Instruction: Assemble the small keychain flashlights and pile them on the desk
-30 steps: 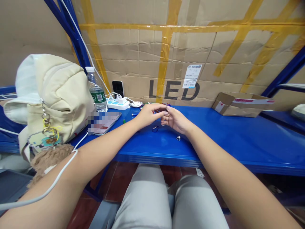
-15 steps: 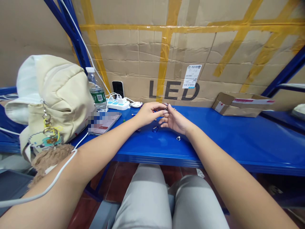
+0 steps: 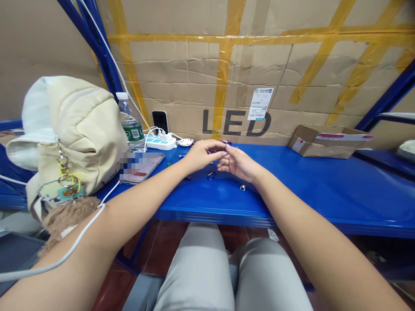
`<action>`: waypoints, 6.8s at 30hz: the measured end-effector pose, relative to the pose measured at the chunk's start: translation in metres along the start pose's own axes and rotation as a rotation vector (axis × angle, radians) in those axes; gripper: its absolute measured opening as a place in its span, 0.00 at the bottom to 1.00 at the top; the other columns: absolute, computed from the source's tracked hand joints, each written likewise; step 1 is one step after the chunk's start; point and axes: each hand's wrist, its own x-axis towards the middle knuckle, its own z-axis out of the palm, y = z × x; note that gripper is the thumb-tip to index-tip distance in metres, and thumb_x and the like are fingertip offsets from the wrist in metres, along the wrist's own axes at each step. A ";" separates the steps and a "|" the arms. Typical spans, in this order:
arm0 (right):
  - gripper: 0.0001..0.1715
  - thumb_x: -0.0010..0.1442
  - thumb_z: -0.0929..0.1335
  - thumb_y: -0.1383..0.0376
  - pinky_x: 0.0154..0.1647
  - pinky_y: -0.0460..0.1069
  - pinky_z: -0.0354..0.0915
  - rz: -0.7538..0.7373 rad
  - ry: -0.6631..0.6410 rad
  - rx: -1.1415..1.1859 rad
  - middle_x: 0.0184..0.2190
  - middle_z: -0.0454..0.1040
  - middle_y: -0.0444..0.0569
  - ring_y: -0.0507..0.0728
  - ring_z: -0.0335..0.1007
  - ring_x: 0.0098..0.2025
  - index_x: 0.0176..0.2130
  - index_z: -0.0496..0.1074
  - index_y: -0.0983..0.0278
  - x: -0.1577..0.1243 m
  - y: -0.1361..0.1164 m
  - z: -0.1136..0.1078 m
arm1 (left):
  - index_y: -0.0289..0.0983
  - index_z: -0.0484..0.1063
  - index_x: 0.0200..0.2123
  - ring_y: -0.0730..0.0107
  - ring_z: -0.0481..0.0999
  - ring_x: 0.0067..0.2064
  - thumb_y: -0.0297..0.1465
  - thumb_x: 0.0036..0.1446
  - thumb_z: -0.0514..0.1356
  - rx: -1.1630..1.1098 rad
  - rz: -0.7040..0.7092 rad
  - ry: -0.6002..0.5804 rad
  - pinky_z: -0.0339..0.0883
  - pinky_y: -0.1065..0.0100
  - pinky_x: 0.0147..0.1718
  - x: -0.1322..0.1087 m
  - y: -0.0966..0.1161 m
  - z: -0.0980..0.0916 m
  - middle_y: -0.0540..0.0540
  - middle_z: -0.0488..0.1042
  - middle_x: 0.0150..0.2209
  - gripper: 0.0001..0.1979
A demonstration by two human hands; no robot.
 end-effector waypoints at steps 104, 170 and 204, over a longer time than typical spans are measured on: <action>0.19 0.64 0.54 0.59 0.30 0.46 0.52 -0.139 0.164 -1.701 0.34 0.73 0.51 0.54 0.64 0.32 0.33 0.67 0.63 -0.009 -0.010 -0.011 | 0.34 0.73 0.39 0.70 0.75 0.37 0.30 0.52 0.59 0.316 -0.273 -0.561 0.65 0.71 0.37 -0.003 -0.032 -0.023 0.46 0.77 0.36 0.10; 0.14 0.55 0.54 0.65 0.23 0.47 0.51 0.000 -0.011 -0.860 0.16 0.52 0.42 0.50 0.47 0.20 0.19 0.48 0.61 -0.011 -0.011 0.010 | 0.39 0.75 0.41 0.68 0.72 0.44 0.34 0.57 0.57 0.286 0.167 -0.376 0.63 0.65 0.46 0.005 0.005 -0.037 0.43 0.74 0.41 0.11; 0.16 0.59 0.60 0.56 0.16 0.43 0.42 0.010 0.060 -0.324 0.17 0.50 0.37 0.46 0.40 0.16 0.25 0.53 0.62 -0.005 -0.005 0.009 | 0.34 0.73 0.41 0.69 0.72 0.41 0.34 0.60 0.54 0.352 0.160 -0.226 0.62 0.67 0.43 0.006 -0.003 -0.026 0.43 0.74 0.37 0.12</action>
